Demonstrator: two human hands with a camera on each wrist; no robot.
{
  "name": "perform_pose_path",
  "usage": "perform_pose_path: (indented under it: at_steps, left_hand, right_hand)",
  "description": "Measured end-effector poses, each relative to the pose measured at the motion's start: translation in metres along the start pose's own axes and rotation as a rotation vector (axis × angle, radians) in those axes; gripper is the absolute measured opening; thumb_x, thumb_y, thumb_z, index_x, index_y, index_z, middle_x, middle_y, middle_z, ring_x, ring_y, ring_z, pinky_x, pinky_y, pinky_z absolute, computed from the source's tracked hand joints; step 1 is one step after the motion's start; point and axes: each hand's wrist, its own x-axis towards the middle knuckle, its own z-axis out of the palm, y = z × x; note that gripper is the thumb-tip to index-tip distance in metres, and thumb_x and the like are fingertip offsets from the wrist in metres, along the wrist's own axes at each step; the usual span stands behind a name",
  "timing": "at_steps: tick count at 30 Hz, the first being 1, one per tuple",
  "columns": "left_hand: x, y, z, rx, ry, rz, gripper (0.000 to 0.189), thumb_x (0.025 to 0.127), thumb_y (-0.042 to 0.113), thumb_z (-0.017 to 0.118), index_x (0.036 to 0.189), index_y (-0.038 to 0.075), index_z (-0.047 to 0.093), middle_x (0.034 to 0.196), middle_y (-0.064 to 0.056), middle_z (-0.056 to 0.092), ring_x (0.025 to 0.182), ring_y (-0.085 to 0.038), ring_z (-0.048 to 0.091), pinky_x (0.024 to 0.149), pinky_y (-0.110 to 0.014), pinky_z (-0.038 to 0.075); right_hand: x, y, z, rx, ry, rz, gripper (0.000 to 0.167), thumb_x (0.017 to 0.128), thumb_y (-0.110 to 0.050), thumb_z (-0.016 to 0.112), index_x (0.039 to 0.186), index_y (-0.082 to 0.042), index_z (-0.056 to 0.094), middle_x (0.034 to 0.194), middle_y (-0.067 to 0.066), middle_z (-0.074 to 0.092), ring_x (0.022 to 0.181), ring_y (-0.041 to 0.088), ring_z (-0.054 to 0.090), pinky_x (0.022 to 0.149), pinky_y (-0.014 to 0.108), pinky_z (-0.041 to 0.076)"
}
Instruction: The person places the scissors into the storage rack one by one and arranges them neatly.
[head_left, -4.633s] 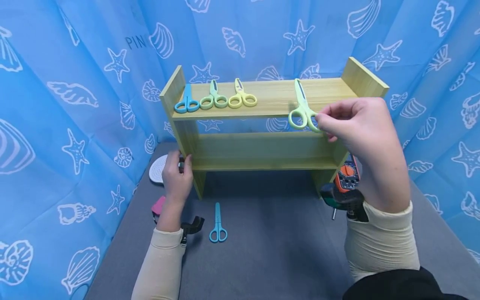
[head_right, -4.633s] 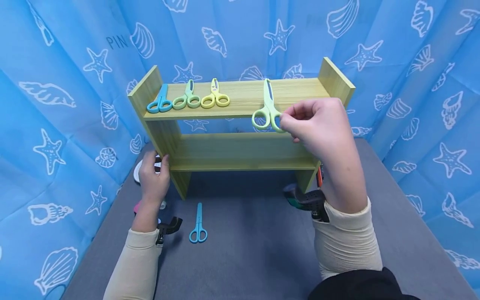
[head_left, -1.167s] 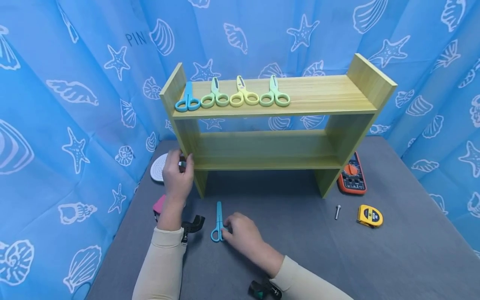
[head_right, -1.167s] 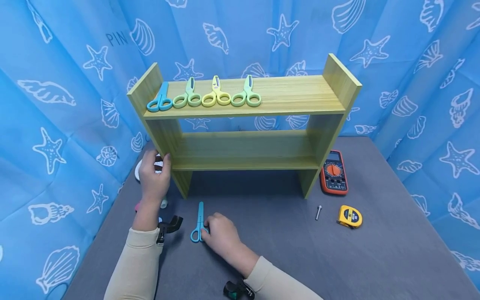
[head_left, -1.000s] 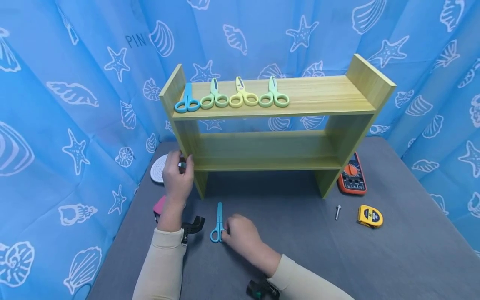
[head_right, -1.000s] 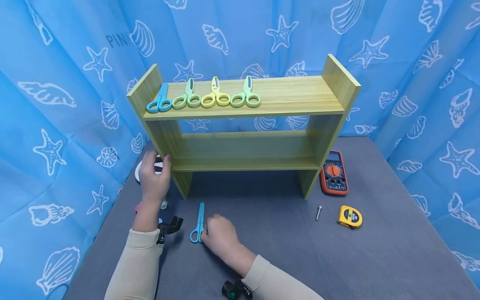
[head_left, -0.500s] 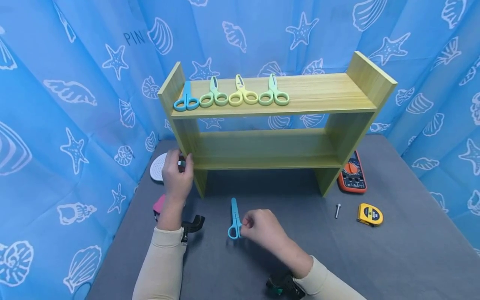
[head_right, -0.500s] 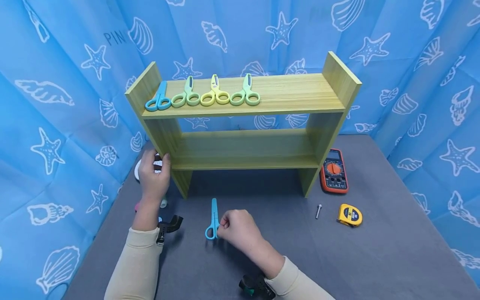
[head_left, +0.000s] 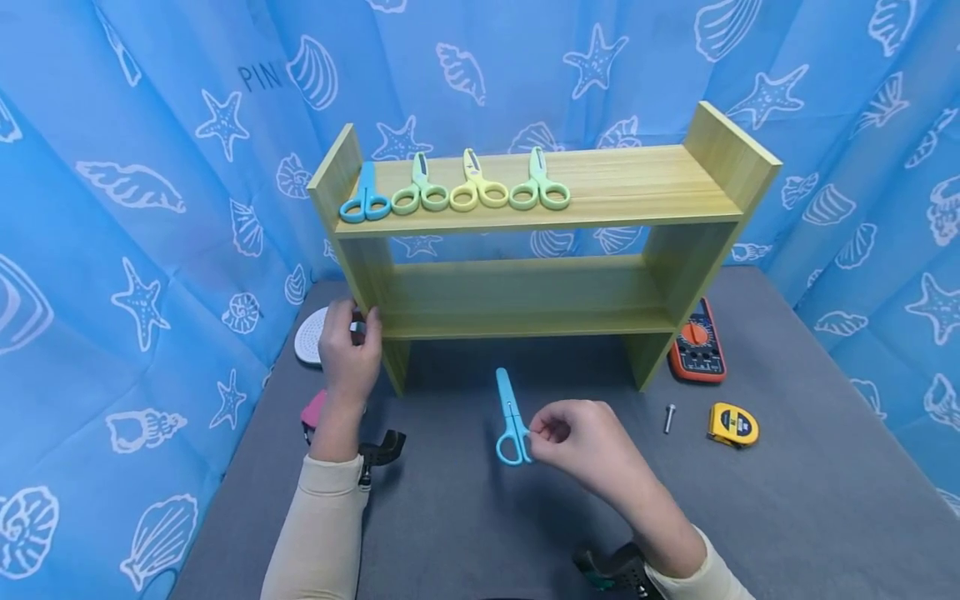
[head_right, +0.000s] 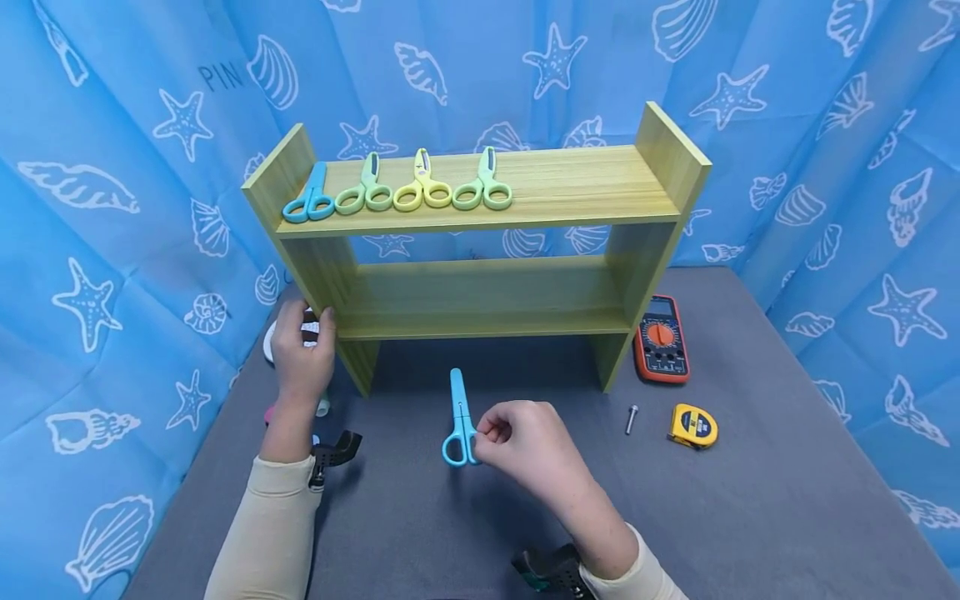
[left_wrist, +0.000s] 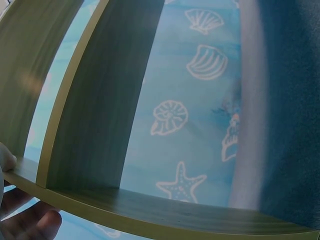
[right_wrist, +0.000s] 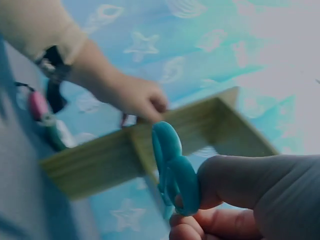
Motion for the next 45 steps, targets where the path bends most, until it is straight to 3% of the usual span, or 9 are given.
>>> perform_pose_path:
  at_steps: [4,10,18,26,30,35,40,45]
  left_hand:
    - [-0.001,-0.002,0.000,0.001,0.001,-0.009,0.014,0.097,0.004,0.064,0.106,-0.006,0.063,0.094,-0.019,0.061,0.080,-0.030,0.063,0.063,-0.014,0.045]
    - [-0.002,-0.003,0.000,0.008,0.008,-0.012,0.013,0.097,0.004,0.065,0.106,-0.005,0.064,0.094,-0.018,0.061,0.080,-0.030,0.064,0.062,-0.013,0.044]
    - [-0.002,-0.004,-0.001,0.012,-0.003,-0.003,0.015,0.098,0.006,0.064,0.108,-0.006,0.063,0.096,-0.019,0.061,0.081,-0.030,0.064,0.062,-0.014,0.045]
    - [-0.002,-0.003,0.000,0.007,-0.013,-0.003,0.015,0.098,0.006,0.064,0.109,-0.005,0.064,0.096,-0.019,0.061,0.082,-0.029,0.063,0.063,-0.017,0.046]
    - [-0.001,-0.003,0.000,0.006,-0.006,0.000,0.013,0.098,0.005,0.065,0.106,-0.005,0.064,0.093,-0.018,0.060,0.080,-0.030,0.062,0.062,-0.017,0.044]
    - [0.000,-0.003,0.000,0.022,-0.003,0.006,0.013,0.098,0.006,0.066,0.105,-0.004,0.064,0.091,-0.018,0.061,0.078,-0.030,0.063,0.059,-0.023,0.047]
    - [-0.001,-0.002,-0.001,0.024,-0.008,0.003,0.013,0.097,0.005,0.066,0.106,-0.004,0.064,0.092,-0.018,0.061,0.079,-0.029,0.063,0.057,-0.033,0.050]
    - [-0.001,-0.001,-0.002,0.020,-0.012,-0.006,0.014,0.098,0.005,0.066,0.108,-0.004,0.064,0.093,-0.017,0.061,0.081,-0.029,0.062,0.061,-0.021,0.047]
  right_hand:
    - [-0.010,-0.006,-0.024,0.011,0.024,0.016,0.005,0.084,-0.006,0.077,0.084,-0.010,0.075,0.071,-0.005,0.065,0.065,0.012,0.060,0.058,0.027,0.052]
    - [-0.024,-0.014,-0.054,-0.002,0.095,-0.034,0.007,0.086,-0.006,0.079,0.090,-0.009,0.075,0.074,-0.005,0.066,0.065,0.012,0.061,0.059,0.026,0.054]
    - [-0.039,-0.025,-0.092,-0.060,0.311,-0.138,0.008,0.086,-0.003,0.080,0.091,-0.009,0.077,0.077,-0.004,0.070,0.063,0.010,0.065,0.058,0.021,0.054]
    - [-0.036,-0.039,-0.136,-0.048,0.486,-0.161,0.009,0.087,-0.004,0.080,0.095,-0.006,0.078,0.078,-0.006,0.074,0.065,0.005,0.069,0.060,0.013,0.052]
    - [-0.024,-0.049,-0.156,-0.041,0.562,-0.125,0.013,0.088,-0.011,0.081,0.098,-0.004,0.078,0.078,-0.015,0.072,0.068,0.002,0.068,0.064,0.010,0.052]
    - [0.006,-0.062,-0.182,-0.045,0.628,-0.080,0.020,0.088,-0.020,0.080,0.099,-0.003,0.079,0.076,-0.018,0.071,0.071,0.004,0.065,0.061,0.013,0.047]
    - [0.044,-0.072,-0.207,-0.021,0.569,-0.002,0.028,0.089,-0.027,0.079,0.106,-0.005,0.080,0.078,-0.014,0.070,0.081,0.011,0.061,0.062,0.017,0.047]
    - [0.084,-0.075,-0.218,-0.107,0.455,0.044,0.039,0.092,-0.035,0.074,0.115,-0.003,0.077,0.084,-0.011,0.069,0.089,0.014,0.052,0.063,0.024,0.046]
